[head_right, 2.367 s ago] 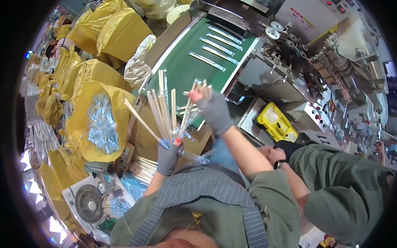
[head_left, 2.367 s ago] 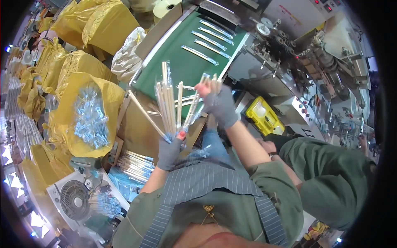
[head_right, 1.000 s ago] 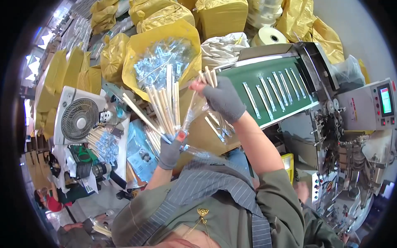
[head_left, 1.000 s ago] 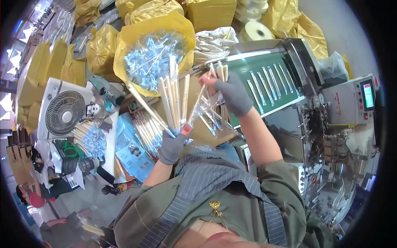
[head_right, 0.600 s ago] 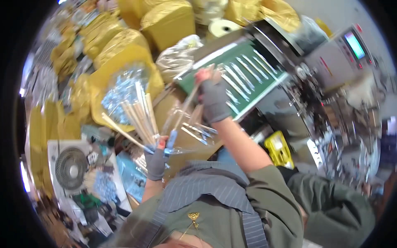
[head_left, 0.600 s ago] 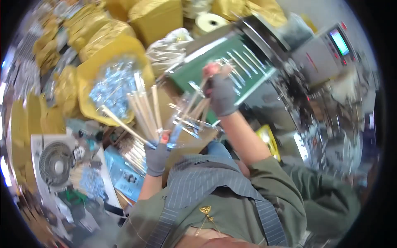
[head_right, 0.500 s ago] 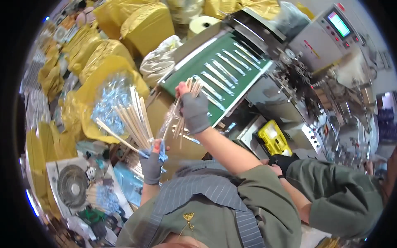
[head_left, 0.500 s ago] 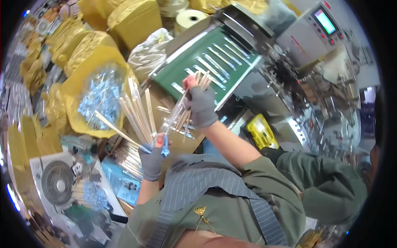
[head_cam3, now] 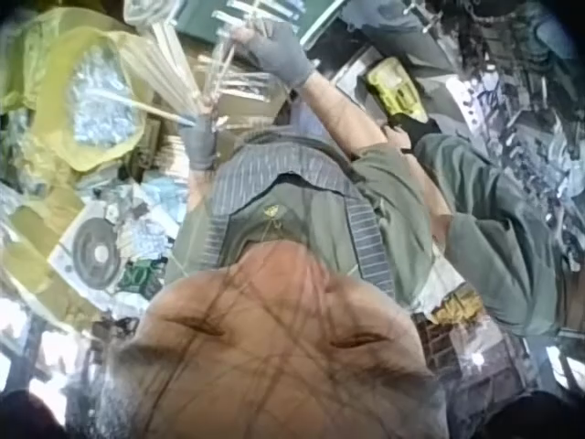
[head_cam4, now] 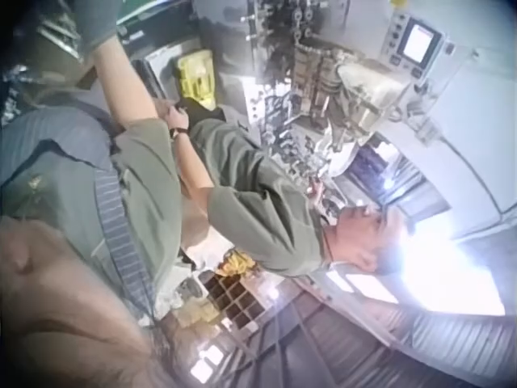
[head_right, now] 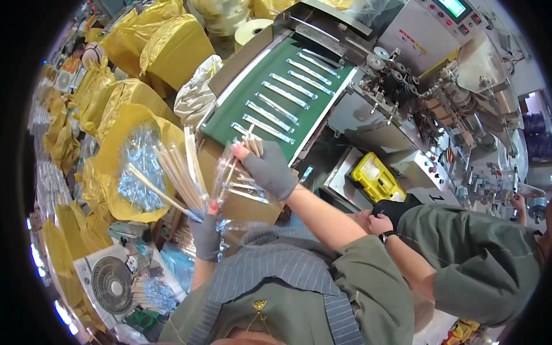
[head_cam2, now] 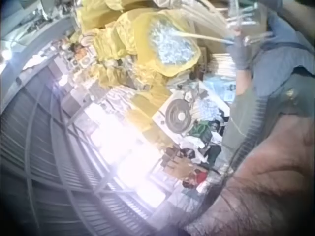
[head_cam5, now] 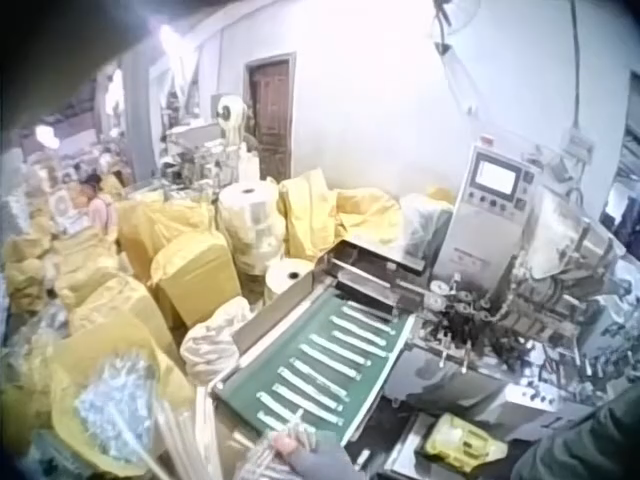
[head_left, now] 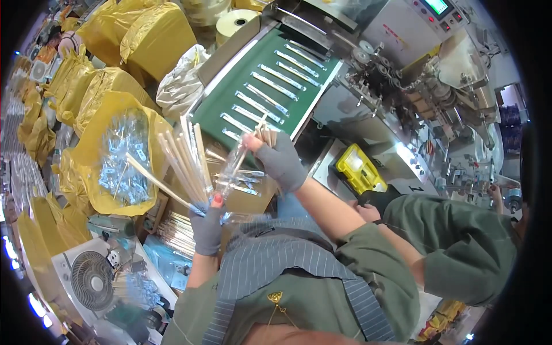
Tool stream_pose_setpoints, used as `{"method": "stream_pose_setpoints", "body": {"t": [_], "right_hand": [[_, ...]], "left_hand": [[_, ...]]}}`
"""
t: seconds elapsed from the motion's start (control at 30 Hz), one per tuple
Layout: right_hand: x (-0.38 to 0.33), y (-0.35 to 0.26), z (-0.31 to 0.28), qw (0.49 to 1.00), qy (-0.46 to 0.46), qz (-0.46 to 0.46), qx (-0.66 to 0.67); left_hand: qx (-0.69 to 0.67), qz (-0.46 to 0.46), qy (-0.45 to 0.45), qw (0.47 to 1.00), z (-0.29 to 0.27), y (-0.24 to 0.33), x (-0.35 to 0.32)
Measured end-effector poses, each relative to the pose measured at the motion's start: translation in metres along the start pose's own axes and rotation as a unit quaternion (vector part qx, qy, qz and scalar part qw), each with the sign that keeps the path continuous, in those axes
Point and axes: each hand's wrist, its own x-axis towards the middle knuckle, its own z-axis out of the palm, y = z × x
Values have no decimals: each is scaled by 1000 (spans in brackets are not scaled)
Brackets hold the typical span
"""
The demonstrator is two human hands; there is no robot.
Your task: Bundling wooden sticks and feeding them into an automated packaging machine.
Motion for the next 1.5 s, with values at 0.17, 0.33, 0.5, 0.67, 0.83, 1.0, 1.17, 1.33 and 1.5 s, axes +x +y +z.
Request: {"method": "stream_pose_setpoints", "body": {"t": [0.17,0.33,0.5,0.67,0.83,1.0,1.17,1.33,1.5], "right_hand": [[59,-15,-72,944,271,-86,165],[50,15,-71,939,105,-243,-218],[32,-18,-42,983,-63,125,118],[31,-19,-33,985,-135,45,94],[7,-7,-28,997,-74,0,4],[-2,-9,-30,995,-95,3,-11],[-2,-36,-36,983,-83,-23,-164],[-11,-48,-18,998,33,-47,4],[-31,4,15,984,-56,-92,-141]], "left_hand": [[21,12,4,1000,9,2,-3],[40,-15,-89,995,20,-1,1],[92,-43,-159,982,30,1,-1],[121,-32,-251,960,26,-4,-2],[18,-17,-93,995,28,-7,-3],[92,-21,-52,994,24,-4,-11],[17,-14,-45,999,28,17,-15],[-1,-42,-27,999,23,13,-11],[-86,-13,-59,994,39,11,-8]]}}
